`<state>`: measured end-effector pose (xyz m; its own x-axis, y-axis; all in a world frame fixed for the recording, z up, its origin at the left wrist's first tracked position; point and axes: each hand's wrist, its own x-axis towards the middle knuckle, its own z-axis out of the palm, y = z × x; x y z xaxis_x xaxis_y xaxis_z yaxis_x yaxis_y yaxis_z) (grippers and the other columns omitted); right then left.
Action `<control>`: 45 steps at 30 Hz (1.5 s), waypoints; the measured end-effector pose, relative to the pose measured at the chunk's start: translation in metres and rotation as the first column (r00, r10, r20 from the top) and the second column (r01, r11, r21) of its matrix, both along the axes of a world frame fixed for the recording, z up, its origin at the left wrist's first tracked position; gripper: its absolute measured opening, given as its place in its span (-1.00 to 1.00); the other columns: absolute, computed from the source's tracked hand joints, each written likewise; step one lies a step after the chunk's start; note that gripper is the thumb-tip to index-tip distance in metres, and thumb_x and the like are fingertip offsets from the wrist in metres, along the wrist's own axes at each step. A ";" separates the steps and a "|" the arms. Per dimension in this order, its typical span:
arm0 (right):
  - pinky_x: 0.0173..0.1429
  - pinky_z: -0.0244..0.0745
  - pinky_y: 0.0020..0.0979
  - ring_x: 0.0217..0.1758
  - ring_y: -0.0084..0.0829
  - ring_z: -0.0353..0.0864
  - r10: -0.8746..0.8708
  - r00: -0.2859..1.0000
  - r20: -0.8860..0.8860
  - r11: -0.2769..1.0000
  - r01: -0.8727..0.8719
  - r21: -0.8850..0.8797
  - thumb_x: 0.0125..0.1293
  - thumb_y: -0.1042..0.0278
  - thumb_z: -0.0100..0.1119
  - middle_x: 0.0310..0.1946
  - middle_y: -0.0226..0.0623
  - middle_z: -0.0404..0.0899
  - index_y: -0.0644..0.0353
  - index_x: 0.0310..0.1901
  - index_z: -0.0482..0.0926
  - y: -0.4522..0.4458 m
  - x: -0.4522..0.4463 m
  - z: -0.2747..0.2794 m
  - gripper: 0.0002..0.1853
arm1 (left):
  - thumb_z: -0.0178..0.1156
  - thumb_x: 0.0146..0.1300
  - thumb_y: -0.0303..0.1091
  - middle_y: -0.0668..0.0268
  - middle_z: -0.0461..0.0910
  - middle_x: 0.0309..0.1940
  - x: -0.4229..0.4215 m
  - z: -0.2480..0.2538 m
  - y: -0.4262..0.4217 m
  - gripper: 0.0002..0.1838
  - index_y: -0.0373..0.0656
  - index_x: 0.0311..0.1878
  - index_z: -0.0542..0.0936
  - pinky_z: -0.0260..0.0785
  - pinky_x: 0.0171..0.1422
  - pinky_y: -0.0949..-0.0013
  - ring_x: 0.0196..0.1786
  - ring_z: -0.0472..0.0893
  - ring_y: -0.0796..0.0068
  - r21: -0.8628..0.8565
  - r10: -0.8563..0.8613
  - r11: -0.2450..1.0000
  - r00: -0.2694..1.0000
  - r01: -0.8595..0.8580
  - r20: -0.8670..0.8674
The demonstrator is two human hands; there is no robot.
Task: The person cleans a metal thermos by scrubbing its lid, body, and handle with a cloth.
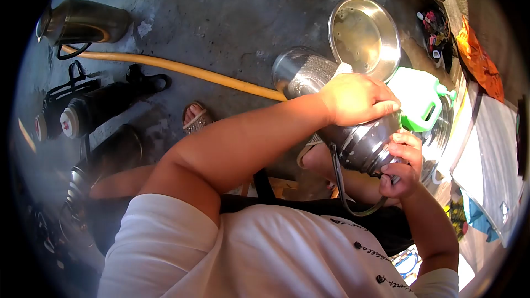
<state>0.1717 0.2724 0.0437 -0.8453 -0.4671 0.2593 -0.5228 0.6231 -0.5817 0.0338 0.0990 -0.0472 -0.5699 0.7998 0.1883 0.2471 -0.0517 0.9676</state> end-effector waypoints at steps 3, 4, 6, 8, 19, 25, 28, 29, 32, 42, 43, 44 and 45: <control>0.21 0.44 0.04 0.15 -0.05 0.45 -0.010 1.000 0.004 0.999 0.010 -0.032 -0.20 0.47 0.24 0.01 -0.18 0.48 0.05 -0.37 0.52 0.005 0.001 -0.004 -0.74 | -0.18 0.48 0.02 0.19 0.61 0.12 -0.026 -0.074 -0.015 -0.49 -0.10 0.05 0.66 0.28 0.38 0.25 0.24 0.51 0.17 -0.318 0.117 0.945 0.988 -0.081 0.096; 0.20 0.45 0.03 0.15 -0.05 0.45 0.009 1.000 -0.005 1.000 -0.009 -0.011 -0.20 0.46 0.25 0.00 -0.17 0.49 0.07 -0.37 0.53 0.003 -0.002 0.000 -0.75 | -0.18 0.49 0.00 0.15 0.57 0.16 -0.030 -0.109 -0.023 -0.48 -0.17 0.08 0.64 0.24 0.42 0.24 0.28 0.47 0.16 -0.245 0.195 0.954 0.978 -0.172 0.072; 0.19 0.45 0.03 0.15 -0.05 0.45 0.000 1.000 -0.016 1.000 0.000 -0.029 -0.20 0.46 0.25 0.00 -0.18 0.50 0.07 -0.38 0.54 -0.002 -0.009 0.001 -0.76 | -0.20 0.50 -0.02 0.09 0.45 0.30 -0.025 -0.150 -0.040 -0.47 -0.23 0.17 0.57 0.11 0.51 0.23 0.43 0.31 0.13 -0.386 0.452 0.838 0.887 -0.386 0.093; 0.19 0.46 0.01 0.15 -0.06 0.47 -0.012 1.000 -0.012 0.999 0.012 -0.047 -0.19 0.48 0.24 -0.01 -0.19 0.51 0.08 -0.39 0.55 -0.008 -0.016 0.003 -0.78 | -0.23 0.49 0.03 0.07 0.24 0.44 -0.013 -0.181 -0.045 -0.41 -0.21 0.32 0.42 -0.06 0.57 0.16 0.50 0.16 0.09 -0.526 0.607 0.711 0.785 -0.467 0.122; 0.09 0.57 -0.05 0.08 -0.03 0.52 -0.047 0.997 -0.069 0.999 0.046 -0.015 -0.18 0.51 0.19 -0.07 -0.12 0.52 0.16 -0.34 0.52 -0.028 -0.027 0.007 -0.75 | -0.18 0.45 0.19 0.01 0.05 0.51 0.058 -0.153 -0.033 -0.21 -0.29 0.48 0.10 -0.10 0.59 0.19 0.57 0.01 0.14 -0.592 0.674 0.584 -0.074 -0.555 0.735; 0.11 0.56 -0.06 0.09 -0.03 0.51 -0.041 0.998 -0.049 0.999 0.040 -0.007 -0.14 0.50 0.19 -0.06 -0.11 0.51 0.19 -0.33 0.52 -0.033 -0.026 0.008 -0.77 | -0.15 0.46 0.16 0.07 0.33 0.32 0.053 -0.139 -0.038 -0.37 -0.20 0.30 0.31 0.24 0.39 -0.02 0.32 0.39 0.12 -0.453 0.311 0.727 -0.341 -0.515 0.887; 0.12 0.55 -0.06 0.09 -0.03 0.51 -0.080 0.995 -0.055 0.997 0.080 -0.010 -0.11 0.48 0.20 -0.06 -0.10 0.50 0.20 -0.31 0.52 -0.033 -0.023 0.007 -0.77 | -0.15 0.47 0.12 0.02 0.28 0.37 0.046 -0.138 -0.034 -0.36 -0.25 0.33 0.30 0.16 0.45 0.06 0.39 0.32 0.08 -0.560 0.467 0.671 -0.311 -0.486 0.828; 0.13 0.54 -0.05 0.09 -0.03 0.51 -0.079 0.995 -0.055 0.997 0.079 0.001 -0.10 0.48 0.21 -0.06 -0.09 0.50 0.21 -0.30 0.52 -0.032 -0.023 0.007 -0.76 | -0.15 0.47 0.10 -0.01 0.24 0.40 0.048 -0.158 -0.030 -0.35 -0.28 0.34 0.31 0.12 0.48 0.11 0.42 0.27 0.07 -0.584 0.608 0.623 -0.148 -0.521 0.780; 0.14 0.51 -0.03 0.09 -0.04 0.50 -0.091 0.995 -0.051 0.996 0.091 -0.012 -0.09 0.46 0.22 -0.05 -0.09 0.51 0.20 -0.28 0.52 -0.033 -0.021 0.004 -0.75 | -0.15 0.47 0.08 -0.06 0.17 0.44 0.044 -0.154 -0.031 -0.34 -0.32 0.35 0.31 0.02 0.54 0.19 0.49 0.17 0.04 -0.627 0.767 0.561 0.056 -0.540 0.639; 0.20 0.45 -0.01 0.11 -0.06 0.49 -0.097 0.995 -0.028 0.995 0.097 -0.003 -0.10 0.43 0.25 -0.05 -0.12 0.50 0.19 -0.32 0.51 -0.028 -0.015 0.005 -0.76 | -0.18 0.49 -0.01 -0.04 0.25 0.42 -0.003 -0.160 -0.031 -0.46 -0.23 0.25 0.48 -0.07 0.58 0.14 0.48 0.18 -0.03 -0.489 0.753 0.651 0.577 -0.580 0.317; 0.20 0.45 -0.01 0.11 -0.06 0.49 -0.096 0.995 -0.027 0.995 0.096 -0.002 -0.10 0.43 0.25 -0.05 -0.12 0.50 0.19 -0.32 0.51 -0.028 -0.014 0.004 -0.76 | -0.20 0.49 -0.01 -0.02 0.27 0.41 -0.012 -0.158 -0.032 -0.46 -0.22 0.23 0.50 -0.07 0.58 0.14 0.48 0.19 0.00 -0.499 0.664 0.712 0.704 -0.494 0.252; 0.21 0.45 -0.01 0.10 -0.07 0.49 -0.096 0.995 -0.026 0.995 0.095 -0.017 -0.11 0.42 0.26 -0.04 -0.13 0.50 0.18 -0.34 0.51 -0.029 -0.014 0.003 -0.77 | -0.15 0.48 0.02 -0.02 0.43 0.29 -0.022 -0.154 -0.031 -0.43 -0.30 0.17 0.54 0.06 0.51 0.30 0.46 0.27 0.11 -0.438 0.597 0.767 0.773 -0.469 0.218; 0.22 0.44 -0.01 0.10 -0.08 0.50 -0.095 0.995 -0.026 0.995 0.095 -0.030 -0.11 0.41 0.26 -0.04 -0.14 0.50 0.16 -0.35 0.52 -0.029 -0.013 0.003 -0.78 | -0.19 0.48 0.08 0.00 0.49 0.23 -0.033 -0.168 -0.023 -0.40 -0.26 0.18 0.55 0.16 0.43 0.27 0.36 0.39 0.08 -0.443 0.521 0.816 0.804 -0.371 0.287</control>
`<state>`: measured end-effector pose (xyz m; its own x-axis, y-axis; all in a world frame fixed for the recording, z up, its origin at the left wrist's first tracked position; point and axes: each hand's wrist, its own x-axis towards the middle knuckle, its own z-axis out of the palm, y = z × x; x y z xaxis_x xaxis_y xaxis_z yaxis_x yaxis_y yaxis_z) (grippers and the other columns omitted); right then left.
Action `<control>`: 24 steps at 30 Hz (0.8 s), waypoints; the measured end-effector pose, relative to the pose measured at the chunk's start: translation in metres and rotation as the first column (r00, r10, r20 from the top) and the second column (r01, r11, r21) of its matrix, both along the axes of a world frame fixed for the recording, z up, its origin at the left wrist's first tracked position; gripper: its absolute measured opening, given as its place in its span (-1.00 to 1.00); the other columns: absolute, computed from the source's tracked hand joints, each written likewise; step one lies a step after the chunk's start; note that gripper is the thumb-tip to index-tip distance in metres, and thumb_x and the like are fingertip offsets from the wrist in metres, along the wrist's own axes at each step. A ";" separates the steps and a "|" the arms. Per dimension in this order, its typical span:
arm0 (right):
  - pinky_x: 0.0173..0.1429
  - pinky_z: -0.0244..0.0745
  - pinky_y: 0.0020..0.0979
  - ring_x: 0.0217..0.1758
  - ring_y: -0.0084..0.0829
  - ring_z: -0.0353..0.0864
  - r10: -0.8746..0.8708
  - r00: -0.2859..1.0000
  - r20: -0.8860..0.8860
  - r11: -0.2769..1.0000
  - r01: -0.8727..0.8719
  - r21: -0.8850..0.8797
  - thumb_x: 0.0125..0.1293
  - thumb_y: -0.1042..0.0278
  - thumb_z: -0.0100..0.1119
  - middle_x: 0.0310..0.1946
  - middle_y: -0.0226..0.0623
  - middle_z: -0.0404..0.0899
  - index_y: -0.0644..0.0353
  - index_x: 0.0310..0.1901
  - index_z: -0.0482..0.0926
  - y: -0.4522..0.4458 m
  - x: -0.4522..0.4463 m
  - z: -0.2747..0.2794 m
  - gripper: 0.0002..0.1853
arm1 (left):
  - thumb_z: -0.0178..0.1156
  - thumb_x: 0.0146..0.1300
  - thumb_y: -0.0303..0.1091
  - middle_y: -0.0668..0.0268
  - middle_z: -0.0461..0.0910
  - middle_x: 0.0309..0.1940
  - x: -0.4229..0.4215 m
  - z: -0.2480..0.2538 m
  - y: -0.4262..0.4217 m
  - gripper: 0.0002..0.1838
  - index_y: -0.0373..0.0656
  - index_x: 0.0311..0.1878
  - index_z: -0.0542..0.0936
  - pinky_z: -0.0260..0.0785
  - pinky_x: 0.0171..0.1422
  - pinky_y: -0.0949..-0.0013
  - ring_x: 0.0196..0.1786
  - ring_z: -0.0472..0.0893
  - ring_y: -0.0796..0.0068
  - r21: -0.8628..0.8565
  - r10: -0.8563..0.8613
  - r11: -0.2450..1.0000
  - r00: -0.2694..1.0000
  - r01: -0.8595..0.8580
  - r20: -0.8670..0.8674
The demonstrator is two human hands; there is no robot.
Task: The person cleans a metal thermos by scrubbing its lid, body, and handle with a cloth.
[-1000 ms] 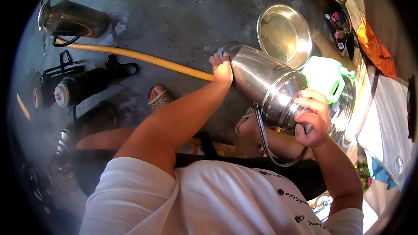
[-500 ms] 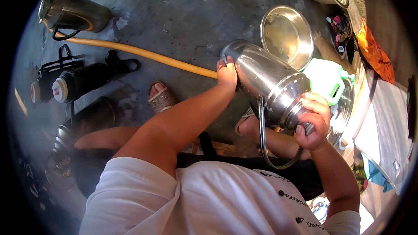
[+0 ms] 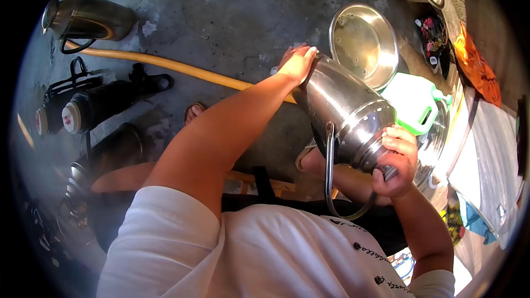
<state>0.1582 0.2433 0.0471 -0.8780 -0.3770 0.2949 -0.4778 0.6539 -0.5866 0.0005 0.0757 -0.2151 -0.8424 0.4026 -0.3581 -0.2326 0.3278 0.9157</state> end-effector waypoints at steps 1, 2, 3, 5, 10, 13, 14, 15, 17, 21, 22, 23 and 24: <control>0.22 0.44 -0.01 0.10 -0.08 0.50 0.001 1.000 0.000 1.000 -0.001 0.003 -0.11 0.41 0.26 -0.04 -0.14 0.50 0.16 -0.35 0.52 0.000 0.000 0.001 -0.78 | -0.20 0.48 0.11 0.01 0.53 0.19 -0.009 0.019 0.002 -0.39 -0.24 0.16 0.57 0.20 0.40 0.25 0.30 0.44 0.07 -0.027 -0.074 0.997 0.997 0.075 0.035; 0.21 0.44 -0.01 0.10 -0.08 0.50 0.017 1.000 0.005 1.000 -0.017 0.021 -0.12 0.41 0.27 -0.04 -0.16 0.50 0.14 -0.35 0.52 0.001 0.001 0.003 -0.78 | -0.20 0.48 0.13 0.01 0.56 0.15 -0.019 0.038 0.003 -0.38 -0.21 0.14 0.59 0.24 0.36 0.24 0.24 0.50 0.05 -0.050 -0.147 0.987 0.987 0.151 0.072; 0.21 0.45 -0.01 0.10 -0.09 0.51 0.033 0.999 0.009 0.999 -0.033 0.040 -0.12 0.41 0.27 -0.03 -0.18 0.50 0.12 -0.35 0.53 0.001 0.001 0.004 -0.78 | -0.22 0.47 0.19 0.02 0.61 0.07 -0.030 0.033 0.009 -0.36 -0.16 0.10 0.62 0.29 0.30 0.23 0.16 0.54 0.03 -0.088 -0.274 0.954 0.954 0.286 0.120; 0.20 0.45 -0.02 0.09 -0.09 0.52 0.027 0.999 0.017 0.999 -0.028 0.039 -0.14 0.41 0.29 -0.04 -0.20 0.51 0.11 -0.36 0.54 0.003 0.002 0.004 -0.77 | -0.18 0.46 0.17 0.05 0.65 0.00 -0.031 0.017 0.010 -0.38 -0.16 0.08 0.64 0.31 0.26 0.22 0.10 0.58 0.07 -0.054 -0.235 0.967 0.954 0.249 0.187; 0.20 0.45 -0.03 0.08 -0.10 0.54 0.077 0.997 0.016 0.996 -0.078 0.034 -0.18 0.41 0.32 -0.05 -0.24 0.52 0.08 -0.37 0.56 0.002 0.001 0.004 -0.75 | -0.15 0.48 0.05 0.08 0.38 0.37 -0.001 0.001 -0.007 -0.39 -0.27 0.30 0.45 0.05 0.53 0.33 0.48 0.26 0.19 -0.068 0.122 0.991 0.984 -0.114 0.126; 0.19 0.46 -0.03 0.07 -0.10 0.55 0.092 0.996 -0.005 0.995 -0.092 0.023 -0.22 0.42 0.32 -0.06 -0.24 0.53 0.08 -0.38 0.56 -0.005 -0.002 0.005 -0.74 | -0.32 0.49 0.07 -0.02 0.17 0.47 0.019 -0.030 -0.009 -0.38 -0.17 0.37 0.38 -0.10 0.59 0.15 0.52 0.11 -0.03 -0.088 0.196 0.978 0.980 -0.192 0.043; 0.19 0.46 -0.04 0.08 -0.10 0.55 0.091 0.996 -0.008 0.995 -0.091 0.038 -0.23 0.43 0.31 -0.06 -0.24 0.53 0.08 -0.37 0.56 -0.007 -0.003 0.006 -0.73 | -0.32 0.49 0.07 -0.02 0.17 0.47 0.029 -0.025 -0.009 -0.38 -0.17 0.37 0.38 -0.10 0.59 0.15 0.52 0.11 -0.03 -0.089 0.197 0.977 0.980 -0.193 0.037; 0.19 0.46 -0.04 0.08 -0.10 0.55 0.089 0.996 -0.012 0.995 -0.089 0.051 -0.24 0.45 0.31 -0.06 -0.23 0.54 0.09 -0.37 0.56 -0.007 -0.003 0.007 -0.72 | -0.30 0.48 0.09 0.00 0.07 0.50 0.040 -0.015 -0.006 -0.35 -0.20 0.42 0.26 -0.13 0.60 0.16 0.54 0.04 0.00 -0.095 0.303 0.952 0.945 -0.293 0.121; 0.19 0.46 -0.04 0.08 -0.09 0.55 0.065 0.998 -0.019 0.997 -0.064 0.042 -0.24 0.45 0.31 -0.06 -0.22 0.54 0.10 -0.36 0.56 -0.007 0.000 0.006 -0.72 | -0.28 0.47 0.12 0.03 -0.07 0.55 0.061 0.001 0.002 -0.27 -0.24 0.50 0.08 -0.17 0.61 0.17 0.58 -0.07 0.04 -0.116 0.446 0.895 0.862 -0.431 0.241; 0.20 0.46 -0.03 0.08 -0.07 0.54 0.013 0.999 -0.039 1.000 -0.012 0.029 -0.22 0.48 0.28 -0.06 -0.18 0.53 0.14 -0.32 0.54 -0.006 0.007 0.004 -0.70 | -0.23 0.47 0.12 0.01 -0.10 0.55 0.087 0.017 0.013 -0.23 -0.28 0.52 0.03 -0.20 0.62 0.15 0.58 -0.10 -0.02 -0.022 0.509 0.765 0.583 -0.643 0.633; 0.20 0.46 -0.03 0.08 -0.06 0.54 -0.011 0.999 -0.042 1.000 0.012 0.023 -0.21 0.48 0.27 -0.06 -0.16 0.53 0.16 -0.31 0.54 -0.005 0.009 0.003 -0.70 | -0.22 0.47 0.11 -0.01 -0.09 0.55 0.092 0.020 0.014 -0.24 -0.28 0.52 0.03 -0.20 0.62 0.14 0.58 -0.10 -0.04 0.003 0.482 0.733 0.523 -0.680 0.704; 0.20 0.46 -0.03 0.08 -0.06 0.54 -0.020 0.999 -0.042 0.999 0.021 0.028 -0.21 0.48 0.27 -0.06 -0.16 0.53 0.16 -0.31 0.54 -0.004 0.010 0.003 -0.70 | -0.21 0.49 0.06 -0.02 -0.08 0.55 0.097 0.024 0.020 -0.27 -0.29 0.51 0.05 -0.18 0.61 0.12 0.57 -0.10 -0.05 -0.013 0.491 0.836 0.737 -0.549 0.465; 0.20 0.46 -0.04 0.08 -0.06 0.54 -0.049 0.998 -0.050 0.999 0.050 0.017 -0.19 0.49 0.26 -0.06 -0.14 0.53 0.17 -0.30 0.53 -0.004 0.010 0.002 -0.70 | -0.20 0.50 0.02 -0.04 -0.08 0.54 0.100 0.032 0.023 -0.30 -0.30 0.50 0.06 -0.15 0.60 0.10 0.57 -0.10 -0.06 -0.073 0.419 0.908 0.888 -0.413 0.190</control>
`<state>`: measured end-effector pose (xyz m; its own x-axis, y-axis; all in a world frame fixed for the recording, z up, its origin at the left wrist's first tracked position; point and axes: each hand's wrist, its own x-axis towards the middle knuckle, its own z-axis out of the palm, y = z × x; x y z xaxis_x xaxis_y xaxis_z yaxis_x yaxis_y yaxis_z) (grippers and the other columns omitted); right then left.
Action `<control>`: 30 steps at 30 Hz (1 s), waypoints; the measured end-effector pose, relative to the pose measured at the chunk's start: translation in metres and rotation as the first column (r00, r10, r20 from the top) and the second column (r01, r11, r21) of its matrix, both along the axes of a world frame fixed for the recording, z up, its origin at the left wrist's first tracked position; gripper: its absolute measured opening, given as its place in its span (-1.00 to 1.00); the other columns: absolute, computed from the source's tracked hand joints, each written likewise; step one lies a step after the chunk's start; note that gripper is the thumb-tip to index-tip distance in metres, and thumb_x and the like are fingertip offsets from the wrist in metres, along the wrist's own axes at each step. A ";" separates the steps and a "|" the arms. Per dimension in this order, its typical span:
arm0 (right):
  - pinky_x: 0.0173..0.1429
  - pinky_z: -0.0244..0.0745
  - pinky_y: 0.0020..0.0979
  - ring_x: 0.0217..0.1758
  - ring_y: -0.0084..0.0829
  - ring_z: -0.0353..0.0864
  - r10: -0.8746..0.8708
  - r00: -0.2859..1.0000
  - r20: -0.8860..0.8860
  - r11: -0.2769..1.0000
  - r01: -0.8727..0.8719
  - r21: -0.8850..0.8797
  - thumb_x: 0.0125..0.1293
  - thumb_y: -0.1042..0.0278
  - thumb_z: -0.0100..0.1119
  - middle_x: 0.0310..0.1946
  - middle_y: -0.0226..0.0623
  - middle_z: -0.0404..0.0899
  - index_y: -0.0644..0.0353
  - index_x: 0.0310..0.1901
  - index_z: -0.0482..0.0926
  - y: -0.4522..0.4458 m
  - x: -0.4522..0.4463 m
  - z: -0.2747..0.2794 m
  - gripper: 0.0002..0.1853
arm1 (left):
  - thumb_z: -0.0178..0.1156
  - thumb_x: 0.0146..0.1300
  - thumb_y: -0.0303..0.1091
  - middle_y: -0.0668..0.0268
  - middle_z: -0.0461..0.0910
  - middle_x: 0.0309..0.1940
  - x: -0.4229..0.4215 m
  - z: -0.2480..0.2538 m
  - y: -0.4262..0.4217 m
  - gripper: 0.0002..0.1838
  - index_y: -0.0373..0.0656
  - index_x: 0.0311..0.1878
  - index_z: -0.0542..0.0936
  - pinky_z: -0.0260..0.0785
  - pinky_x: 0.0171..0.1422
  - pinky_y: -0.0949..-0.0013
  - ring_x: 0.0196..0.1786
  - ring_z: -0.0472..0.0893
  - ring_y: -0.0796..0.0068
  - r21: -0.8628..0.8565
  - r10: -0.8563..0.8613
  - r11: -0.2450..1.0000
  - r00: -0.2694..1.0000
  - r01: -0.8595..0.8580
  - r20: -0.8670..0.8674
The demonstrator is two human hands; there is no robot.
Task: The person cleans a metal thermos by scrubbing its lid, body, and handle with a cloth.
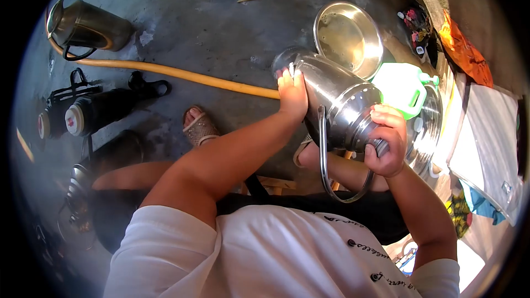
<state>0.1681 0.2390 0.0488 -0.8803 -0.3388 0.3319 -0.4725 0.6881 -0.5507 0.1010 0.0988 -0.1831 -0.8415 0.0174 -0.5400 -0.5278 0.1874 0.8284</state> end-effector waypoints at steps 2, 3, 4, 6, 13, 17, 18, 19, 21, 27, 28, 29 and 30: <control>0.20 0.46 -0.04 0.08 -0.05 0.54 -0.039 0.999 -0.009 0.999 0.039 -0.010 -0.17 0.49 0.25 -0.06 -0.13 0.53 0.18 -0.30 0.53 0.002 0.001 -0.001 -0.71 | -0.18 0.52 -0.09 -0.05 0.06 0.50 0.001 0.040 -0.006 -0.41 -0.32 0.43 0.23 -0.10 0.58 0.06 0.55 0.03 -0.03 -0.074 -0.079 0.995 0.968 0.063 -0.237; 0.20 0.46 -0.04 0.08 -0.04 0.54 -0.041 0.999 0.000 0.999 0.041 -0.012 -0.16 0.49 0.25 -0.06 -0.12 0.53 0.19 -0.29 0.52 0.003 0.000 -0.001 -0.71 | -0.18 0.54 -0.12 -0.01 0.17 0.46 -0.006 0.068 -0.017 -0.47 -0.31 0.37 0.33 -0.06 0.57 0.16 0.51 0.14 0.07 0.052 -0.150 0.981 0.908 0.184 -0.391; 0.20 0.46 -0.04 0.07 -0.04 0.54 -0.042 0.999 0.007 0.999 0.042 -0.016 -0.15 0.49 0.24 -0.06 -0.11 0.52 0.19 -0.29 0.52 0.004 0.000 -0.001 -0.72 | -0.18 0.55 -0.15 0.04 0.28 0.42 -0.014 0.094 -0.024 -0.52 -0.29 0.31 0.43 -0.03 0.57 0.25 0.48 0.25 0.16 0.155 -0.188 0.935 0.818 0.318 -0.543; 0.20 0.46 -0.04 0.06 -0.04 0.54 -0.030 1.000 0.005 0.999 0.030 -0.011 -0.13 0.48 0.24 -0.07 -0.11 0.52 0.20 -0.29 0.52 0.005 -0.003 0.001 -0.72 | -0.15 0.54 -0.21 0.05 0.45 0.31 -0.030 0.138 -0.025 -0.58 -0.31 0.14 0.59 0.00 0.55 0.26 0.42 0.35 0.18 0.416 -0.240 0.743 0.789 0.524 -0.565; 0.21 0.45 -0.03 0.05 -0.05 0.55 -0.025 0.999 0.025 0.999 0.026 -0.032 -0.13 0.44 0.27 -0.07 -0.14 0.53 0.17 -0.30 0.53 0.012 -0.001 -0.003 -0.73 | -0.18 0.56 -0.17 0.17 0.37 0.39 -0.059 0.076 -0.027 -0.58 -0.14 0.25 0.53 -0.09 0.58 0.11 0.49 0.24 0.19 0.134 -0.399 0.800 0.686 0.585 -0.608; 0.21 0.45 -0.03 0.06 -0.07 0.56 0.010 1.000 0.015 0.999 -0.009 -0.031 -0.18 0.48 0.27 -0.07 -0.17 0.54 0.16 -0.32 0.54 0.003 -0.012 0.002 -0.72 | -0.20 0.57 -0.18 0.12 0.15 0.50 -0.050 0.021 -0.038 -0.55 -0.16 0.37 0.40 -0.12 0.60 0.26 0.58 0.05 0.19 0.126 -0.257 0.935 0.880 0.330 -0.400; 0.21 0.46 -0.04 0.07 -0.07 0.56 0.029 1.000 0.009 0.999 -0.029 -0.023 -0.19 0.49 0.27 -0.08 -0.18 0.54 0.16 -0.32 0.54 0.001 -0.016 0.003 -0.71 | -0.20 0.57 -0.18 0.12 0.15 0.50 -0.048 0.027 -0.039 -0.55 -0.16 0.37 0.40 -0.12 0.60 0.26 0.58 0.05 0.19 0.124 -0.262 0.934 0.879 0.334 -0.399; 0.20 0.46 -0.05 0.07 -0.06 0.56 0.016 1.000 0.009 1.000 -0.016 -0.023 -0.18 0.50 0.26 -0.08 -0.15 0.54 0.16 -0.31 0.53 0.000 -0.019 0.004 -0.72 | -0.19 0.57 -0.19 0.12 0.18 0.49 -0.045 0.034 -0.036 -0.56 -0.17 0.36 0.41 -0.10 0.59 0.25 0.57 0.07 0.19 0.148 -0.257 0.927 0.872 0.344 -0.416; 0.19 0.47 -0.06 0.07 -0.05 0.55 -0.031 0.999 0.008 0.998 0.032 -0.058 -0.16 0.50 0.25 -0.08 -0.14 0.54 0.17 -0.31 0.53 0.004 -0.024 0.000 -0.73 | -0.17 0.56 -0.21 0.12 0.24 0.46 -0.041 0.063 -0.030 -0.57 -0.20 0.33 0.44 -0.07 0.58 0.22 0.54 0.14 0.20 0.166 -0.257 0.903 0.807 0.397 -0.532; 0.21 0.44 -0.04 0.09 0.00 0.53 -0.060 0.997 0.040 0.997 0.058 0.041 -0.11 0.47 0.26 -0.07 -0.09 0.55 0.18 -0.29 0.54 0.005 -0.017 0.007 -0.74 | -0.02 0.47 -0.29 0.10 0.56 0.19 -0.043 0.160 -0.021 -0.66 -0.25 0.09 0.63 0.22 0.42 0.19 0.29 0.49 0.17 0.310 -0.270 0.673 0.614 0.672 -0.742; 0.21 0.44 -0.04 0.09 0.00 0.53 -0.060 0.997 0.039 0.997 0.058 0.043 -0.11 0.47 0.26 -0.07 -0.09 0.55 0.18 -0.29 0.54 0.004 -0.017 0.007 -0.74 | 0.00 0.45 -0.29 0.09 0.57 0.18 -0.045 0.158 -0.023 -0.67 -0.24 0.08 0.64 0.26 0.40 0.19 0.27 0.51 0.16 0.173 -0.305 0.680 0.489 0.712 -0.817; 0.21 0.43 -0.04 0.08 -0.01 0.53 -0.069 0.997 0.028 0.996 0.068 0.053 -0.11 0.47 0.26 -0.07 -0.09 0.55 0.18 -0.29 0.54 0.002 -0.016 0.008 -0.74 | 0.01 0.43 -0.31 0.07 0.57 0.16 -0.048 0.154 -0.023 -0.68 -0.24 0.08 0.63 0.27 0.39 0.19 0.24 0.53 0.15 0.120 -0.280 0.696 0.421 0.708 -0.862; 0.21 0.43 -0.04 0.08 -0.01 0.53 -0.082 0.997 0.016 0.995 0.081 0.063 -0.12 0.47 0.26 -0.06 -0.08 0.55 0.18 -0.29 0.55 -0.001 -0.015 0.009 -0.74 | 0.00 0.45 -0.28 0.09 0.57 0.17 -0.051 0.147 -0.022 -0.66 -0.25 0.09 0.62 0.26 0.40 0.22 0.25 0.53 0.16 0.177 -0.273 0.695 0.483 0.697 -0.832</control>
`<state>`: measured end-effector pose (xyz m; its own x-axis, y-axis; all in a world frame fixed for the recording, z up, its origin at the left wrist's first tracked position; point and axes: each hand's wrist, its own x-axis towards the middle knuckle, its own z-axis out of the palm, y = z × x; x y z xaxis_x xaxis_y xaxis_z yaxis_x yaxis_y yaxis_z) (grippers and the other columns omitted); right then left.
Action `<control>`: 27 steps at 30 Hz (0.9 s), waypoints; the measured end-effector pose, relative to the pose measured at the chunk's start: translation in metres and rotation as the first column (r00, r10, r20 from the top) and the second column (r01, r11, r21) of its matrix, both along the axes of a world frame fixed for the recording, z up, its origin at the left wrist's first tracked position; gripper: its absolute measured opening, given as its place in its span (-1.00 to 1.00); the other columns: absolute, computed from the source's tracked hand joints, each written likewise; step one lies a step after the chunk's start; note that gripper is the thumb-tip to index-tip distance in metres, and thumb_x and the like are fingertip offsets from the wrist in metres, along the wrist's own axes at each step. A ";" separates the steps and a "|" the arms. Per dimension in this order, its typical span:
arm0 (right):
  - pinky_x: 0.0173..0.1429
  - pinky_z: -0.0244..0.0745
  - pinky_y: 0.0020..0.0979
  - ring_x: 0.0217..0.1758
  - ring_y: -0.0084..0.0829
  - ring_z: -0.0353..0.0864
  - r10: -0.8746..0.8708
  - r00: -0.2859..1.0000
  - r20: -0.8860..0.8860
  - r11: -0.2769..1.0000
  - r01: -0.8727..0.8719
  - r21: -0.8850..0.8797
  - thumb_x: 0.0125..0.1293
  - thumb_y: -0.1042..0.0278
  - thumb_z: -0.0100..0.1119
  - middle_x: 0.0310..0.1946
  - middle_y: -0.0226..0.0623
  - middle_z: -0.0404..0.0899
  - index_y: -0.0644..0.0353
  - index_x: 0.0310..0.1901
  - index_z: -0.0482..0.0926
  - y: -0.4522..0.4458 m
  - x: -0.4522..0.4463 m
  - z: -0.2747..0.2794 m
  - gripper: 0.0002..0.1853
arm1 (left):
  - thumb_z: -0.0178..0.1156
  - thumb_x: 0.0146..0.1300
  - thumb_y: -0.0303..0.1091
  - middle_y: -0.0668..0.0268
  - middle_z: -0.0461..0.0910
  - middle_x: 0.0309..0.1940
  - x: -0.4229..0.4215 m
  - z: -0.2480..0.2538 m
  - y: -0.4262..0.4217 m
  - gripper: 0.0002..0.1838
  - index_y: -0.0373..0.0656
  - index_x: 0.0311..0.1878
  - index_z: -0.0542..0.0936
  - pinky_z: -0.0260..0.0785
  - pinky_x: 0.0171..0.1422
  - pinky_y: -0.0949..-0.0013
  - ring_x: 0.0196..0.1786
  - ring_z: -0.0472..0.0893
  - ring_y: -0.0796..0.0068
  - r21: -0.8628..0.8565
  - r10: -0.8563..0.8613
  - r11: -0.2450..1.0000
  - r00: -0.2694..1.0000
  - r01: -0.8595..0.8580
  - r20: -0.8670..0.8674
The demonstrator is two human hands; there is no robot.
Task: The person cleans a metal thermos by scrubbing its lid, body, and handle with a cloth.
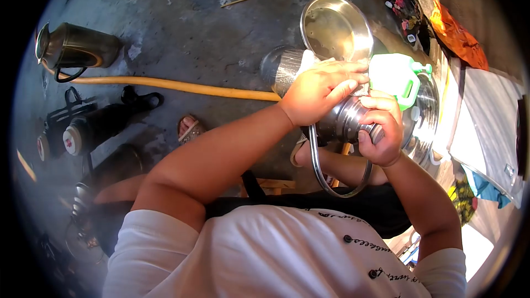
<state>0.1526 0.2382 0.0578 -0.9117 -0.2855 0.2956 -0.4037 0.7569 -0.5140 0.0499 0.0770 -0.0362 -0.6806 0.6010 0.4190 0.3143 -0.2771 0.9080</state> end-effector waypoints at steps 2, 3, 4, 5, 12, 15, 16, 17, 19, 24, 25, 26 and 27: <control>0.22 0.43 -0.04 0.07 -0.04 0.55 -0.011 1.000 0.000 0.995 0.011 -0.095 -0.13 0.48 0.26 -0.06 -0.10 0.56 0.17 -0.30 0.55 -0.001 -0.001 -0.006 -0.74 | -0.03 0.49 -0.24 0.11 0.54 0.22 -0.014 -0.029 -0.001 -0.64 -0.27 0.12 0.60 0.25 0.41 0.28 0.28 0.51 0.21 -0.113 0.022 0.994 0.975 0.004 0.220; 0.22 0.44 -0.05 0.07 -0.05 0.56 0.010 1.000 -0.005 0.995 -0.011 -0.096 -0.14 0.49 0.27 -0.07 -0.12 0.57 0.17 -0.30 0.55 -0.003 -0.003 -0.006 -0.74 | -0.04 0.50 -0.22 0.13 0.53 0.23 -0.017 -0.046 -0.006 -0.62 -0.27 0.15 0.58 0.24 0.41 0.31 0.28 0.50 0.26 -0.183 0.082 0.983 0.957 -0.032 0.276; 0.22 0.44 -0.06 0.06 -0.07 0.57 0.032 0.999 -0.010 0.995 -0.033 -0.098 -0.15 0.50 0.27 -0.07 -0.14 0.57 0.17 -0.31 0.56 -0.006 -0.005 -0.005 -0.74 | -0.05 0.52 -0.21 0.14 0.53 0.23 -0.018 -0.061 -0.010 -0.61 -0.28 0.17 0.56 0.24 0.42 0.34 0.29 0.49 0.31 -0.254 0.147 0.965 0.933 -0.063 0.327; 0.21 0.44 -0.07 0.06 -0.09 0.58 0.019 1.000 -0.013 0.996 -0.020 -0.088 -0.17 0.51 0.28 -0.10 -0.17 0.58 0.16 -0.33 0.56 -0.013 -0.009 -0.003 -0.74 | -0.10 0.51 -0.21 0.09 0.50 0.25 -0.017 -0.070 -0.011 -0.60 -0.27 0.16 0.57 0.19 0.44 0.31 0.32 0.44 0.24 -0.238 0.203 0.964 0.895 -0.114 0.396; 0.13 0.47 -0.31 0.01 -0.20 0.61 -0.227 0.974 -0.016 0.966 0.223 -0.131 0.00 0.52 0.29 -0.19 -0.20 0.61 0.22 -0.31 0.58 -0.058 -0.062 -0.003 -0.83 | -0.18 0.52 -0.28 0.30 0.61 -0.17 0.001 -0.104 -0.035 -0.67 -0.22 0.00 0.56 0.45 0.02 0.34 -0.13 0.58 0.47 -0.032 0.135 0.972 0.447 -0.232 0.884; 0.01 0.49 -0.39 -0.17 -0.34 0.62 -0.336 0.940 -0.059 0.938 0.328 -0.111 0.10 0.41 0.32 -0.27 -0.25 0.61 0.20 -0.32 0.62 -0.054 -0.091 -0.013 -0.87 | -0.05 0.45 -0.25 0.32 0.61 -0.21 0.011 -0.045 -0.054 -0.73 -0.17 -0.03 0.57 0.42 -0.08 0.36 -0.19 0.56 0.47 -0.108 0.141 0.972 0.152 -0.208 0.978; -0.02 0.49 -0.40 -0.20 -0.37 0.61 -0.432 0.902 -0.010 0.895 0.427 -0.129 0.15 0.37 0.32 -0.29 -0.25 0.61 0.20 -0.33 0.62 -0.051 -0.096 -0.016 -0.88 | -0.02 0.43 -0.24 0.33 0.61 -0.21 0.015 -0.019 -0.062 -0.73 -0.17 -0.03 0.57 0.42 -0.08 0.36 -0.19 0.56 0.47 -0.220 0.236 0.967 0.125 -0.129 0.964; -0.03 0.49 -0.40 -0.19 -0.39 0.61 -0.466 0.884 0.029 0.863 0.462 -0.204 0.15 0.36 0.32 -0.29 -0.26 0.61 0.20 -0.33 0.63 -0.045 -0.101 -0.024 -0.88 | -0.02 0.41 -0.29 0.33 0.62 -0.23 0.017 -0.018 -0.066 -0.75 -0.19 -0.03 0.57 0.42 -0.11 0.36 -0.22 0.57 0.46 -0.282 0.295 0.954 0.147 -0.103 0.944; -0.03 0.47 -0.43 -0.19 -0.43 0.61 -0.489 0.872 -0.001 0.844 0.473 -0.252 0.18 0.31 0.32 -0.30 -0.29 0.61 0.19 -0.32 0.64 -0.048 -0.098 -0.026 -0.85 | 0.03 0.40 -0.29 0.32 0.62 -0.25 0.023 -0.003 -0.079 -0.78 -0.18 -0.08 0.59 0.43 -0.14 0.36 -0.25 0.57 0.44 -0.273 0.290 0.956 0.202 -0.107 0.936; -0.07 0.52 -0.36 -0.19 -0.39 0.63 -0.479 0.851 0.213 0.756 0.524 -0.392 0.14 0.22 0.35 -0.24 -0.28 0.68 0.12 -0.30 0.67 -0.056 -0.094 -0.020 -0.82 | 0.03 0.43 -0.25 0.32 0.60 -0.24 0.052 0.017 -0.104 -0.76 -0.14 0.00 0.56 0.44 -0.30 0.34 -0.34 0.55 0.48 -0.329 0.359 0.923 0.139 -0.200 0.923; -0.06 0.52 -0.39 -0.19 -0.42 0.62 -0.430 0.844 0.320 0.701 0.536 -0.470 0.15 0.19 0.35 -0.25 -0.31 0.67 0.10 -0.27 0.68 -0.052 -0.091 -0.019 -0.80 | 0.03 0.43 -0.23 0.33 0.59 -0.22 0.054 0.014 -0.111 -0.74 -0.13 0.06 0.53 0.45 -0.33 0.34 -0.37 0.55 0.47 -0.316 0.348 0.931 0.184 -0.181 0.919; 0.02 0.48 -0.45 -0.14 -0.48 0.58 -0.366 0.792 0.489 0.620 0.599 -0.506 0.20 0.21 0.32 -0.20 -0.36 0.65 0.13 -0.14 0.66 -0.044 -0.087 -0.017 -0.75 | 0.03 0.43 -0.23 0.33 0.59 -0.22 0.057 0.014 -0.114 -0.74 -0.13 0.06 0.53 0.45 -0.33 0.34 -0.37 0.55 0.47 -0.320 0.352 0.931 0.194 -0.179 0.916; 0.07 0.46 -0.45 -0.09 -0.48 0.57 -0.278 0.838 0.469 0.580 0.536 -0.614 0.23 0.24 0.29 -0.17 -0.36 0.63 0.15 -0.08 0.64 -0.035 -0.082 -0.019 -0.73 | 0.05 0.41 -0.25 0.32 0.59 -0.25 0.062 0.018 -0.116 -0.75 -0.14 0.04 0.53 0.43 -0.37 0.32 -0.38 0.54 0.47 -0.317 0.354 0.928 0.195 -0.196 0.915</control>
